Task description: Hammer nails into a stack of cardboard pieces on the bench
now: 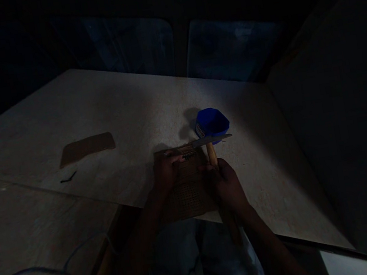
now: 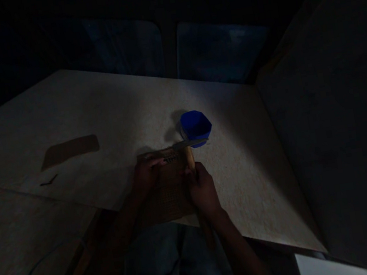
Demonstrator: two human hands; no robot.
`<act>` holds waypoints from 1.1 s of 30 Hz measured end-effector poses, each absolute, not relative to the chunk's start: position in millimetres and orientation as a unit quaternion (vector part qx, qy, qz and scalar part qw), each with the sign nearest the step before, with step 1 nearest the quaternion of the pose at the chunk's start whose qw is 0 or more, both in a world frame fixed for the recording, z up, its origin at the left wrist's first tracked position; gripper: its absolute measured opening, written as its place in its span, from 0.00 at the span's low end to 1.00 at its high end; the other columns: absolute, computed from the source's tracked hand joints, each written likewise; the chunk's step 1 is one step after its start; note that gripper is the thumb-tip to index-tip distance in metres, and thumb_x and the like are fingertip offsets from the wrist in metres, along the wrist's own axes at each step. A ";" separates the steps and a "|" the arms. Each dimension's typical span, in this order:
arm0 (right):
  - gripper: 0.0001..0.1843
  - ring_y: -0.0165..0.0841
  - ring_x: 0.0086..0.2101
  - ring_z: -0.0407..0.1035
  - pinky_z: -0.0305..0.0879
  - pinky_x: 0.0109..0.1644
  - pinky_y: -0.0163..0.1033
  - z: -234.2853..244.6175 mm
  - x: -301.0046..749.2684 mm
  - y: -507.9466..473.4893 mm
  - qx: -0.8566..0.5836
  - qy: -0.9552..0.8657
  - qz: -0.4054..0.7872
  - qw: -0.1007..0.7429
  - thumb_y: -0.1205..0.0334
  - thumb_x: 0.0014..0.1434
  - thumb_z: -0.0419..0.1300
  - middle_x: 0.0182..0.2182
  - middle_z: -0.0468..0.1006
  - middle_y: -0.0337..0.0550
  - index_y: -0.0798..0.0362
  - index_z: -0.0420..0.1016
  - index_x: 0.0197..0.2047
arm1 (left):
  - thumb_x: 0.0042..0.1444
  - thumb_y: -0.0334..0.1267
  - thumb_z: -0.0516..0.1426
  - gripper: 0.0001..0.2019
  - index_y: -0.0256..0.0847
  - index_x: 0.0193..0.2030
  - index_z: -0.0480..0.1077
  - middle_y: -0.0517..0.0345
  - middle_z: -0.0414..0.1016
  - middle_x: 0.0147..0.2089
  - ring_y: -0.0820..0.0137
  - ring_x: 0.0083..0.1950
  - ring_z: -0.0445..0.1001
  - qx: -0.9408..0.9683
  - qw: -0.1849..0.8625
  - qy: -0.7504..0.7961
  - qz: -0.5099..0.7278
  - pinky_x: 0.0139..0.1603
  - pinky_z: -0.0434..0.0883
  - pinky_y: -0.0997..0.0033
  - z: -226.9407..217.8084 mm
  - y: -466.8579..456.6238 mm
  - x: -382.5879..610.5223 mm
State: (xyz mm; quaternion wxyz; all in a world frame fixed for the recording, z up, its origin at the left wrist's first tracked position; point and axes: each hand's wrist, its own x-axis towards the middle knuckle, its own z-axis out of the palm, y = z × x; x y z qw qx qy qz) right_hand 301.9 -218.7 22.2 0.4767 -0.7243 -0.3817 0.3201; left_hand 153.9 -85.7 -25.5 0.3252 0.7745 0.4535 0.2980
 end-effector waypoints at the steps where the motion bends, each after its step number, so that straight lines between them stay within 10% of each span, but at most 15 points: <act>1: 0.16 0.40 0.36 0.74 0.67 0.39 0.42 28.2 304.5 -218.9 -0.725 -0.394 0.319 0.467 0.48 0.65 0.54 0.36 0.82 0.47 0.52 0.73 0.42 | 0.60 0.37 0.56 0.12 0.45 0.40 0.83 0.51 0.81 0.48 0.59 0.49 0.77 0.775 0.327 0.452 0.297 0.55 0.72 0.57 -25.8 -85.7 154.1; 33: 0.16 0.44 0.35 0.79 0.59 0.33 0.39 88.0 311.1 -204.4 -0.744 -0.606 0.264 0.098 0.62 0.65 0.51 0.38 0.84 0.55 0.55 0.72 0.52 | 0.58 0.30 0.56 0.13 0.44 0.38 0.83 0.54 0.81 0.45 0.63 0.47 0.77 0.816 0.269 0.431 0.277 0.50 0.74 0.63 -26.7 -89.5 155.2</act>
